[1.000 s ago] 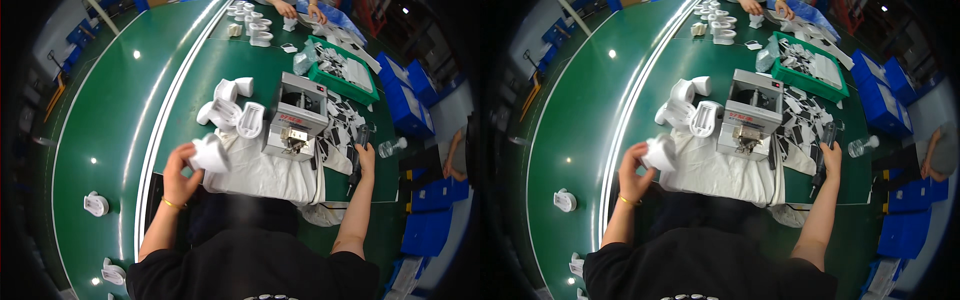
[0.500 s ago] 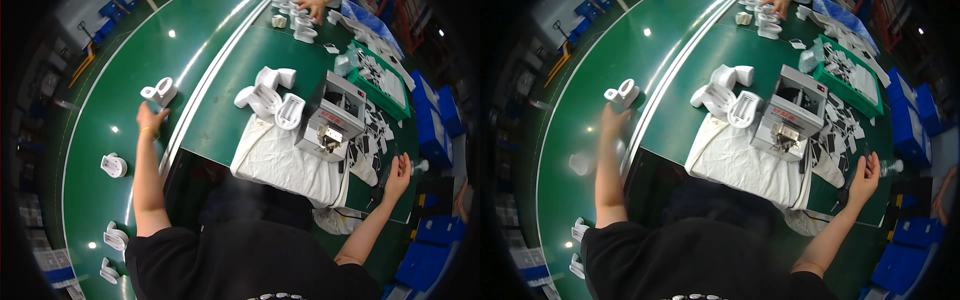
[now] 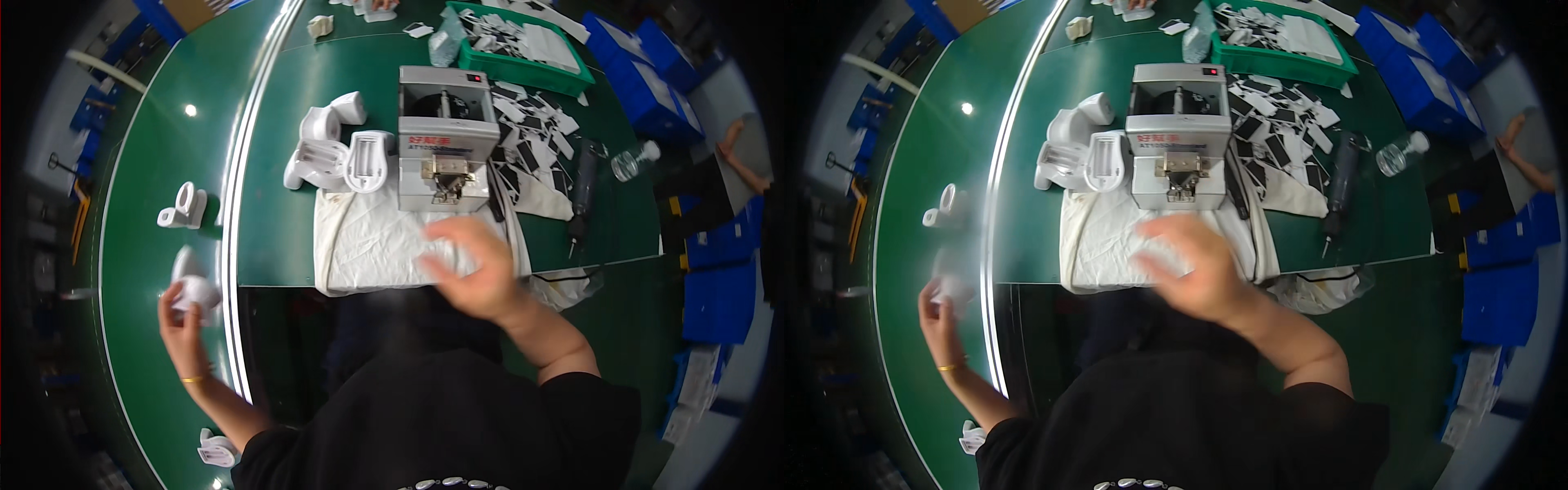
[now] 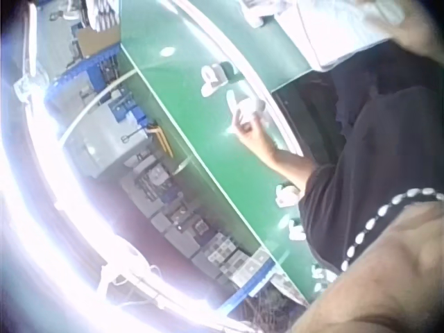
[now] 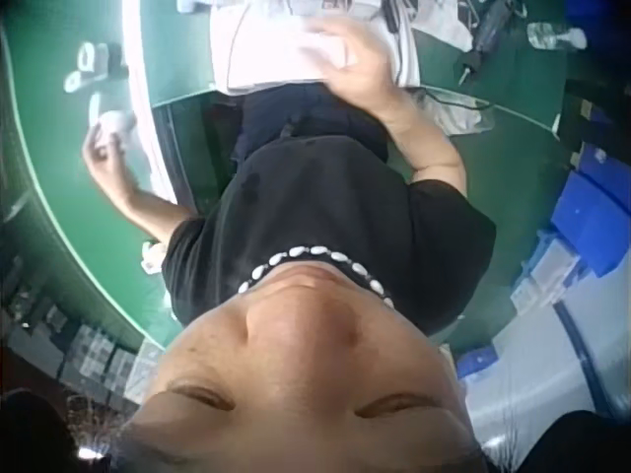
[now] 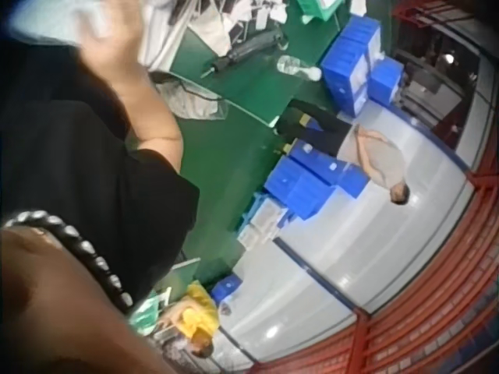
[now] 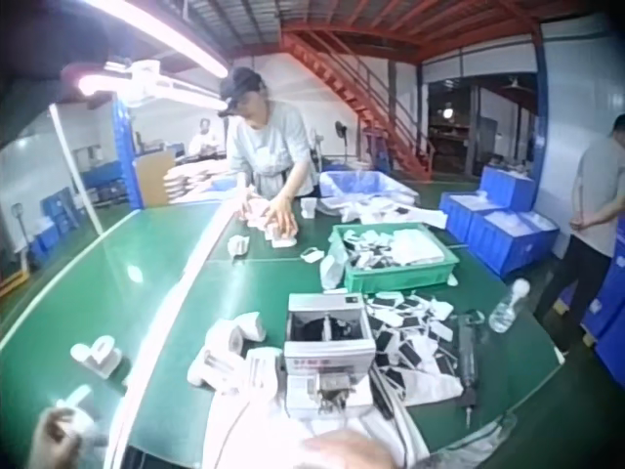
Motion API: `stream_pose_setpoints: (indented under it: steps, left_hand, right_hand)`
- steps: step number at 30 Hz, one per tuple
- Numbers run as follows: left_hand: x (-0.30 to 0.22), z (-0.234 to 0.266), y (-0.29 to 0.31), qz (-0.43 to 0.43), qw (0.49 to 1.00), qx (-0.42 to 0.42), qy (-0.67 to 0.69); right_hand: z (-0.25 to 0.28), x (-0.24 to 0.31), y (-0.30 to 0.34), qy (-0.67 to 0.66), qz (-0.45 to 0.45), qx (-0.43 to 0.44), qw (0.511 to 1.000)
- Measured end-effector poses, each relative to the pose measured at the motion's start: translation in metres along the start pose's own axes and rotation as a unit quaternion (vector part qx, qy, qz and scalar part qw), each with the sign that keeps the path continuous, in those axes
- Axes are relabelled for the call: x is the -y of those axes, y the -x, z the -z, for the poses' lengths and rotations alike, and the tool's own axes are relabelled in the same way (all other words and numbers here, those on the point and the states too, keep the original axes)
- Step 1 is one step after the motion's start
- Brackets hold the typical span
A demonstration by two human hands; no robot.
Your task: Assembling electronic device housings by inserting internal components and securing them with screws using an electric screwdriver.
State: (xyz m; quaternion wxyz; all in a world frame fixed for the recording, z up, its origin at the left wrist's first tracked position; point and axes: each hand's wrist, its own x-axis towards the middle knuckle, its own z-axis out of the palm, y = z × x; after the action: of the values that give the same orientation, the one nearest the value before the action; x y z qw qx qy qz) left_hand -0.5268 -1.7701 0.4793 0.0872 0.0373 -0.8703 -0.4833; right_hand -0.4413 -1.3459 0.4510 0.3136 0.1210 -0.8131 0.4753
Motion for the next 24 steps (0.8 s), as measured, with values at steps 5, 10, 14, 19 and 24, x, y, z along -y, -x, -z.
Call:
stream_pose_setpoints:
  steps: [5, 10, 14, 19, 24]
  left_hand:
    - [-0.091, -0.152, 0.068, 0.039, 0.818, 0.349, 0.456]
    - [-0.124, -0.179, 0.06, -0.399, 0.814, 0.421, -0.015]
    - [-0.115, -0.221, 0.065, -0.318, 0.767, 0.508, 0.229]
    - [-0.093, -0.249, 0.077, -0.205, 0.818, 0.444, 0.303]
    - [-0.087, -0.257, 0.073, -0.215, 0.826, 0.431, 0.291]
  right_hand:
    - [-0.045, 0.024, 0.008, -0.009, 0.105, 0.05, 0.993]
    - [0.01, 0.012, 0.014, -0.334, -0.283, 0.033, 0.898]
    - [0.02, 0.0, 0.028, -0.341, -0.293, 0.077, 0.89]
    - [0.074, -0.074, -0.006, 0.139, -0.301, -0.142, 0.933]
    - [0.099, -0.187, 0.006, 0.433, -0.195, -0.102, 0.874]
